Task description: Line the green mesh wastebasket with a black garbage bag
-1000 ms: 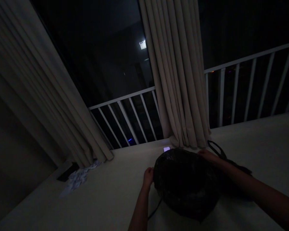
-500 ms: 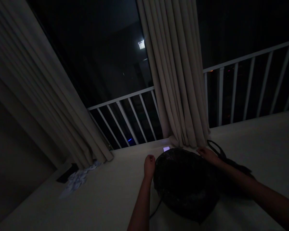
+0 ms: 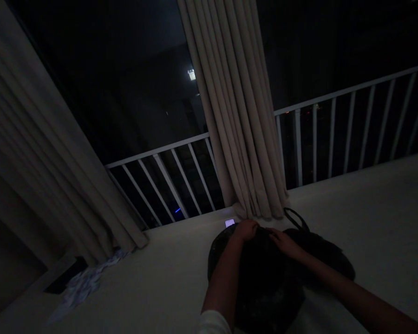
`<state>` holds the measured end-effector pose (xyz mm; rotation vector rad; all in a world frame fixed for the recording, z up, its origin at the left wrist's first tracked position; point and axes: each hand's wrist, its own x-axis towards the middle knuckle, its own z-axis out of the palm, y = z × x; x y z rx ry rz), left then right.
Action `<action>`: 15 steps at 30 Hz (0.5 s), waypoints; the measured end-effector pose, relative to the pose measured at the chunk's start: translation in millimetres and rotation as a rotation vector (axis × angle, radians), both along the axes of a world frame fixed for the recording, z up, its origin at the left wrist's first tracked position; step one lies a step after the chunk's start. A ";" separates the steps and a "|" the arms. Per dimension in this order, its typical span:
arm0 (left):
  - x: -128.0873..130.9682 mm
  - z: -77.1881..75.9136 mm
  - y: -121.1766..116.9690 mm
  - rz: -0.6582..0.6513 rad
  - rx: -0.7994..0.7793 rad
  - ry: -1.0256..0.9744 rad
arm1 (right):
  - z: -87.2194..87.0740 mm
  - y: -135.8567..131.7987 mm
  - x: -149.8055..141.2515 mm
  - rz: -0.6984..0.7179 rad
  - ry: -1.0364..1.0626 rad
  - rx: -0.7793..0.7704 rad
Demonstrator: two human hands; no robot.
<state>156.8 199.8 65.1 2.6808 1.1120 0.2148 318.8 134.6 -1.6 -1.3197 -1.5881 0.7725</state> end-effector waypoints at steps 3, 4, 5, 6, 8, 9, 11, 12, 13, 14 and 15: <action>-0.4 -5.4 4.0 0.024 0.007 0.006 | -3.2 -3.2 1.9 -0.005 0.058 -0.024; -0.1 -6.6 5.0 0.034 0.008 0.008 | -4.1 -4.5 2.3 -0.005 0.073 -0.028; 0.4 -7.5 5.9 0.045 0.007 0.011 | -4.8 -5.7 2.4 -0.002 0.087 -0.031; 1.0 -8.3 6.9 0.056 0.005 0.014 | -5.2 -6.9 2.5 0.002 0.101 -0.035; 2.5 -9.5 9.0 0.078 -0.002 0.021 | -5.3 -9.3 2.6 0.009 0.129 -0.047; 3.2 -9.9 10.2 0.089 -0.006 0.025 | -5.3 -10.3 2.7 0.007 0.142 -0.054; 4.4 -10.5 12.5 0.109 -0.017 0.035 | -5.5 -11.9 3.2 -0.004 0.161 -0.069; 4.8 -10.7 13.5 0.119 -0.023 0.039 | -5.9 -12.5 3.5 -0.010 0.167 -0.074; 5.1 -10.9 14.5 0.129 -0.028 0.044 | -6.6 -13.0 3.8 -0.014 0.174 -0.076; 5.4 -10.9 15.3 0.137 -0.034 0.048 | -7.4 -13.4 4.1 -0.017 0.183 -0.075; 5.6 -10.9 16.1 0.144 -0.039 0.052 | -8.1 -13.8 4.3 -0.022 0.195 -0.071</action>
